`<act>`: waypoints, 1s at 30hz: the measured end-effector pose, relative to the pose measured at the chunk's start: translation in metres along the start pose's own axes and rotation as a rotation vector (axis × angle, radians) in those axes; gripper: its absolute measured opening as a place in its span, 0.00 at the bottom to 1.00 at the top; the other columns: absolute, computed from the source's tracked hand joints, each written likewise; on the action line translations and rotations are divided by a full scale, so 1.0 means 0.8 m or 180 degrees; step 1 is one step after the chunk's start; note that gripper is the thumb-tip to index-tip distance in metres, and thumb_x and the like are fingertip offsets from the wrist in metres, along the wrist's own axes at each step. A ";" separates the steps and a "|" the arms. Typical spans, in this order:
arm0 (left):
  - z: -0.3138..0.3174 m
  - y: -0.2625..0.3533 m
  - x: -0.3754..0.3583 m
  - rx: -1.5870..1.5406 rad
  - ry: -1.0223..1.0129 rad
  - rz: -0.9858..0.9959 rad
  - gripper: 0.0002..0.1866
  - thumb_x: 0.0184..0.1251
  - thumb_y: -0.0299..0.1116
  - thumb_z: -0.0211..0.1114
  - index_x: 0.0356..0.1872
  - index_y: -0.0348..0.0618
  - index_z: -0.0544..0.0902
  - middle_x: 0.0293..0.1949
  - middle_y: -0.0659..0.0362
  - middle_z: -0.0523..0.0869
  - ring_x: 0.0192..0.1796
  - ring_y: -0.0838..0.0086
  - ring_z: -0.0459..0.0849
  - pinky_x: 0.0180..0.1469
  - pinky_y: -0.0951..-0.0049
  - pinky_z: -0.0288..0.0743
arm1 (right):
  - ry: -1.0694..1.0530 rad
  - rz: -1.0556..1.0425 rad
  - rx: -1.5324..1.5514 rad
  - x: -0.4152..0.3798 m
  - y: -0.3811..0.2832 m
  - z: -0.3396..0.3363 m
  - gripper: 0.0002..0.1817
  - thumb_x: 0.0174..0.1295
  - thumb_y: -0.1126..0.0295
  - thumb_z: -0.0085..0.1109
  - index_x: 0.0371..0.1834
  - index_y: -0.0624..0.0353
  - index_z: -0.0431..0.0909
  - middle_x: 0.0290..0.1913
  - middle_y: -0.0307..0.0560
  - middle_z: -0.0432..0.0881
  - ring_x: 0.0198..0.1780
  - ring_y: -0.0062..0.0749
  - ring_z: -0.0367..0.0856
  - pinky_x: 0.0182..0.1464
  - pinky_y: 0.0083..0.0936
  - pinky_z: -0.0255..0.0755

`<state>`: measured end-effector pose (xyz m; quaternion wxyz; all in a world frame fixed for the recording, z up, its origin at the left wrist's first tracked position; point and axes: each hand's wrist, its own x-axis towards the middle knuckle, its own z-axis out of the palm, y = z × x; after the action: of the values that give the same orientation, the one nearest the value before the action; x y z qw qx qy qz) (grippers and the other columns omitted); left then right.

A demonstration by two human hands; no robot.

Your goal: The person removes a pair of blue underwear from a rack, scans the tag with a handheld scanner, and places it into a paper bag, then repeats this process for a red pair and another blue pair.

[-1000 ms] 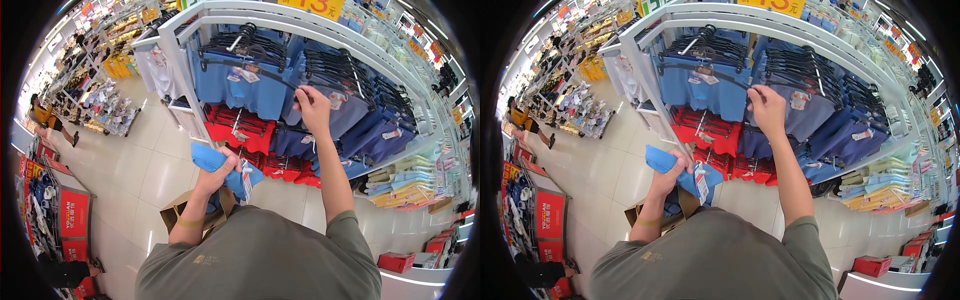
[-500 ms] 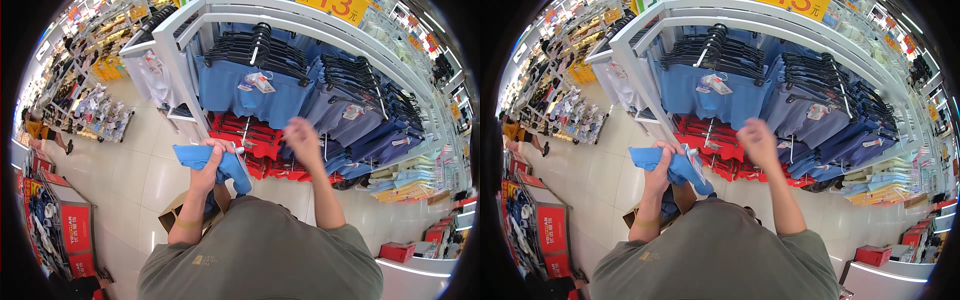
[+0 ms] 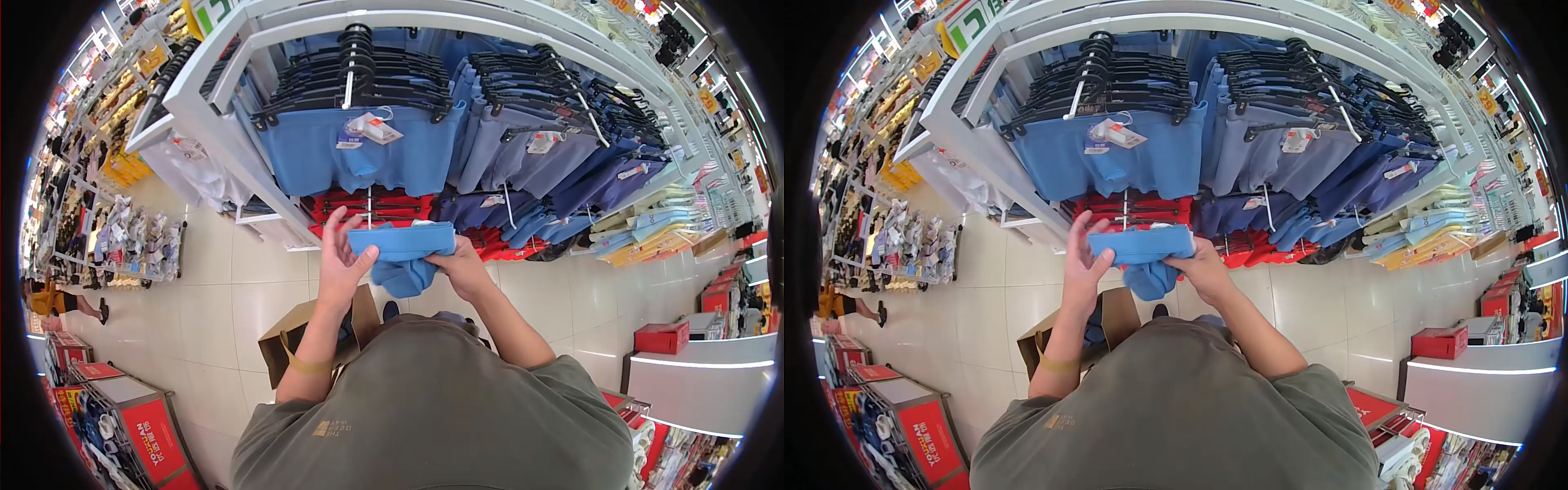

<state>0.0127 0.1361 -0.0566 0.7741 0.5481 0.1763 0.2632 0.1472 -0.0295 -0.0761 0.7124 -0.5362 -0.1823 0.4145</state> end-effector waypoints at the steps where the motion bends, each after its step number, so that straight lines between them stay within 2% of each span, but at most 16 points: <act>1: -0.002 -0.010 0.000 -0.0251 -0.0177 -0.0332 0.38 0.59 0.34 0.75 0.69 0.39 0.64 0.64 0.51 0.70 0.63 0.67 0.73 0.64 0.66 0.70 | -0.0007 -0.0053 -0.0089 -0.001 -0.003 0.000 0.15 0.59 0.77 0.66 0.50 0.62 0.81 0.44 0.38 0.85 0.44 0.21 0.81 0.49 0.23 0.74; 3: -0.004 -0.028 -0.005 -0.0757 -0.0509 -0.1003 0.38 0.58 0.35 0.76 0.68 0.40 0.66 0.63 0.52 0.72 0.63 0.69 0.73 0.62 0.67 0.71 | -0.0112 -0.0058 -0.0286 -0.005 -0.005 0.001 0.14 0.60 0.77 0.65 0.50 0.63 0.81 0.44 0.37 0.85 0.45 0.20 0.80 0.51 0.23 0.73; 4: 0.000 -0.033 -0.009 -0.0778 -0.0561 -0.1165 0.31 0.61 0.33 0.74 0.64 0.40 0.71 0.57 0.56 0.78 0.60 0.73 0.75 0.60 0.69 0.72 | -0.0219 -0.0033 -0.0406 -0.003 -0.006 0.004 0.15 0.60 0.77 0.65 0.51 0.63 0.81 0.44 0.37 0.85 0.46 0.20 0.80 0.52 0.22 0.72; 7: 0.024 -0.045 -0.007 -0.0020 -0.0800 -0.0557 0.22 0.64 0.29 0.70 0.58 0.40 0.75 0.50 0.59 0.82 0.55 0.75 0.78 0.58 0.70 0.72 | -0.0457 -0.0142 -0.0685 -0.010 -0.016 0.000 0.19 0.61 0.73 0.66 0.56 0.62 0.78 0.47 0.37 0.82 0.49 0.20 0.77 0.54 0.23 0.71; 9: 0.036 -0.054 -0.010 -0.0193 -0.0674 -0.0581 0.19 0.64 0.26 0.69 0.56 0.40 0.76 0.49 0.60 0.82 0.52 0.75 0.80 0.57 0.72 0.73 | -0.0633 -0.0368 -0.0971 -0.026 -0.026 -0.012 0.22 0.61 0.70 0.67 0.58 0.62 0.76 0.50 0.41 0.80 0.51 0.23 0.76 0.52 0.25 0.72; 12: 0.059 -0.069 -0.012 -0.0512 -0.0449 -0.0583 0.17 0.64 0.24 0.68 0.53 0.40 0.77 0.48 0.60 0.83 0.51 0.76 0.80 0.56 0.72 0.74 | -0.0279 -0.1183 -0.2058 -0.044 -0.020 -0.046 0.33 0.57 0.65 0.73 0.65 0.61 0.71 0.58 0.46 0.76 0.55 0.28 0.75 0.56 0.29 0.72; 13: 0.073 -0.067 -0.016 -0.0629 -0.0358 -0.0572 0.16 0.63 0.23 0.69 0.52 0.40 0.78 0.48 0.60 0.83 0.51 0.76 0.80 0.55 0.72 0.74 | -0.0038 -0.1032 -0.1643 -0.047 -0.013 -0.053 0.40 0.52 0.63 0.77 0.67 0.61 0.67 0.62 0.50 0.72 0.57 0.32 0.76 0.59 0.31 0.71; 14: 0.094 -0.065 -0.025 -0.0605 0.0061 -0.0724 0.18 0.63 0.23 0.68 0.54 0.40 0.78 0.48 0.60 0.83 0.51 0.75 0.80 0.55 0.71 0.75 | -0.0015 -0.0835 -0.1370 -0.053 -0.010 -0.055 0.40 0.52 0.63 0.77 0.68 0.61 0.66 0.62 0.50 0.73 0.58 0.33 0.76 0.59 0.31 0.72; 15: 0.109 -0.072 -0.030 -0.0675 0.0063 -0.0831 0.18 0.63 0.22 0.68 0.54 0.40 0.78 0.48 0.60 0.83 0.51 0.75 0.81 0.54 0.70 0.76 | 0.0008 -0.0646 -0.1099 -0.057 -0.008 -0.059 0.41 0.52 0.63 0.77 0.68 0.62 0.66 0.62 0.50 0.74 0.59 0.33 0.76 0.58 0.32 0.73; 17: 0.133 -0.087 -0.040 -0.0819 0.0055 -0.1046 0.20 0.63 0.20 0.67 0.56 0.40 0.77 0.49 0.59 0.82 0.51 0.73 0.81 0.54 0.69 0.77 | -0.0339 -0.0435 -0.1182 -0.060 0.012 -0.085 0.39 0.51 0.67 0.76 0.66 0.63 0.67 0.59 0.50 0.77 0.57 0.34 0.78 0.56 0.32 0.75; 18: 0.138 -0.092 -0.046 -0.0833 -0.0147 -0.1222 0.22 0.63 0.20 0.68 0.58 0.39 0.76 0.50 0.58 0.82 0.52 0.72 0.82 0.54 0.68 0.78 | -0.0514 -0.0330 -0.1229 -0.062 0.024 -0.101 0.38 0.51 0.69 0.75 0.66 0.63 0.68 0.58 0.49 0.78 0.56 0.34 0.79 0.55 0.32 0.76; 21: 0.165 -0.097 -0.056 -0.0538 -0.0525 -0.0992 0.22 0.62 0.20 0.69 0.58 0.38 0.76 0.51 0.57 0.83 0.53 0.72 0.82 0.55 0.69 0.78 | -0.0075 0.0776 0.0077 -0.074 0.037 -0.161 0.30 0.48 0.82 0.71 0.58 0.64 0.73 0.50 0.44 0.83 0.52 0.33 0.83 0.56 0.31 0.76; 22: 0.164 -0.109 -0.053 -0.0180 -0.0610 -0.0766 0.19 0.63 0.23 0.68 0.55 0.36 0.77 0.49 0.55 0.84 0.51 0.72 0.84 0.54 0.71 0.79 | 0.0173 0.0758 0.0171 -0.086 0.031 -0.174 0.28 0.47 0.86 0.68 0.55 0.64 0.74 0.49 0.45 0.84 0.50 0.34 0.84 0.54 0.31 0.79; 25: 0.148 -0.133 -0.037 -0.0219 -0.0695 -0.1097 0.13 0.67 0.30 0.67 0.49 0.36 0.79 0.43 0.56 0.87 0.43 0.74 0.86 0.45 0.75 0.81 | 0.0351 0.0865 0.0653 -0.124 0.008 -0.222 0.28 0.51 0.88 0.64 0.58 0.63 0.73 0.54 0.48 0.82 0.54 0.36 0.83 0.59 0.35 0.77; 27: 0.149 -0.147 -0.025 -0.0072 0.0036 -0.1195 0.11 0.70 0.33 0.64 0.45 0.36 0.80 0.38 0.55 0.87 0.38 0.74 0.87 0.40 0.75 0.81 | 0.0219 0.0812 0.0843 -0.145 -0.009 -0.239 0.29 0.51 0.89 0.63 0.60 0.63 0.72 0.53 0.47 0.83 0.53 0.38 0.83 0.58 0.35 0.78; 30: 0.142 -0.169 -0.009 0.0762 0.0374 -0.1129 0.08 0.69 0.31 0.62 0.41 0.37 0.81 0.37 0.56 0.87 0.36 0.74 0.87 0.39 0.76 0.81 | -0.0077 0.0745 0.0893 -0.175 -0.028 -0.240 0.31 0.52 0.88 0.64 0.62 0.63 0.71 0.57 0.48 0.80 0.57 0.41 0.80 0.60 0.37 0.76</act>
<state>0.1000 0.0107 -0.1454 0.7261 0.5802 0.3447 0.1317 0.2088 -0.2590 -0.0989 0.7248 -0.4441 -0.0676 0.5223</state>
